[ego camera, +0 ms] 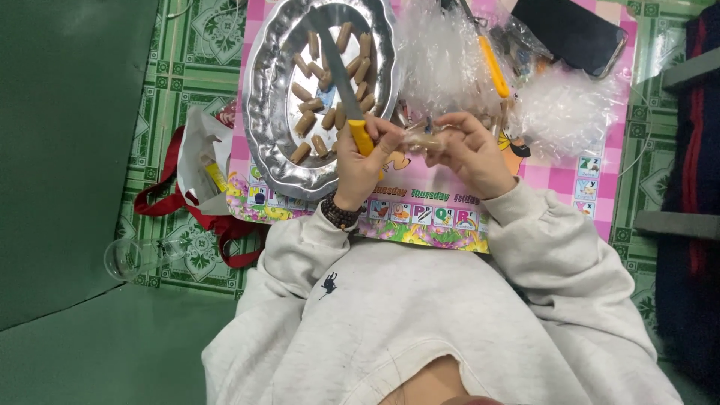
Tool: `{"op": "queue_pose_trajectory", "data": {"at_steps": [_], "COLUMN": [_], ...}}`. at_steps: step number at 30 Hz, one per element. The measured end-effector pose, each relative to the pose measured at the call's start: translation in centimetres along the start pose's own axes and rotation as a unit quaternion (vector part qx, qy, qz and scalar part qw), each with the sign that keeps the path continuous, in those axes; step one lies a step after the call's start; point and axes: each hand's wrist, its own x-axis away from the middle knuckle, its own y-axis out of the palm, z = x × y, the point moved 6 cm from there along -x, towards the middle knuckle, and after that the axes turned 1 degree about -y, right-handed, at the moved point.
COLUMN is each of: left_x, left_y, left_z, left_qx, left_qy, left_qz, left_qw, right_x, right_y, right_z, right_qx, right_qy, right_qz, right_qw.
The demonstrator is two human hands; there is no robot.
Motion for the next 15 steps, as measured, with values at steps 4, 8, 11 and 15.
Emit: {"op": "queue_pose_trajectory", "data": {"at_steps": [4,8,11,15], "left_x": [0.2,0.1,0.2,1.0], "left_y": [0.9,1.4,2.0,1.9], "left_z": [0.1,1.1,1.8,0.1], "left_qx": [-0.033,-0.016,-0.076,-0.085], "left_qy": [-0.029,-0.066,-0.031,-0.07], "left_qz": [-0.02,-0.03,-0.063,-0.1], "left_qw": [0.999,0.997,0.995,0.989], "right_x": [0.2,0.3,0.1,0.1], "right_y": [-1.5,-0.9,-1.1,-0.5], "right_z": [0.8,-0.8,-0.9,-0.8], "right_qx": [0.056,0.078,0.074,0.063], "right_qy": [-0.034,-0.082,-0.103,-0.098], "right_qz": [0.076,0.089,0.067,0.028], "right_qw": [0.995,0.99,0.99,0.993]}}
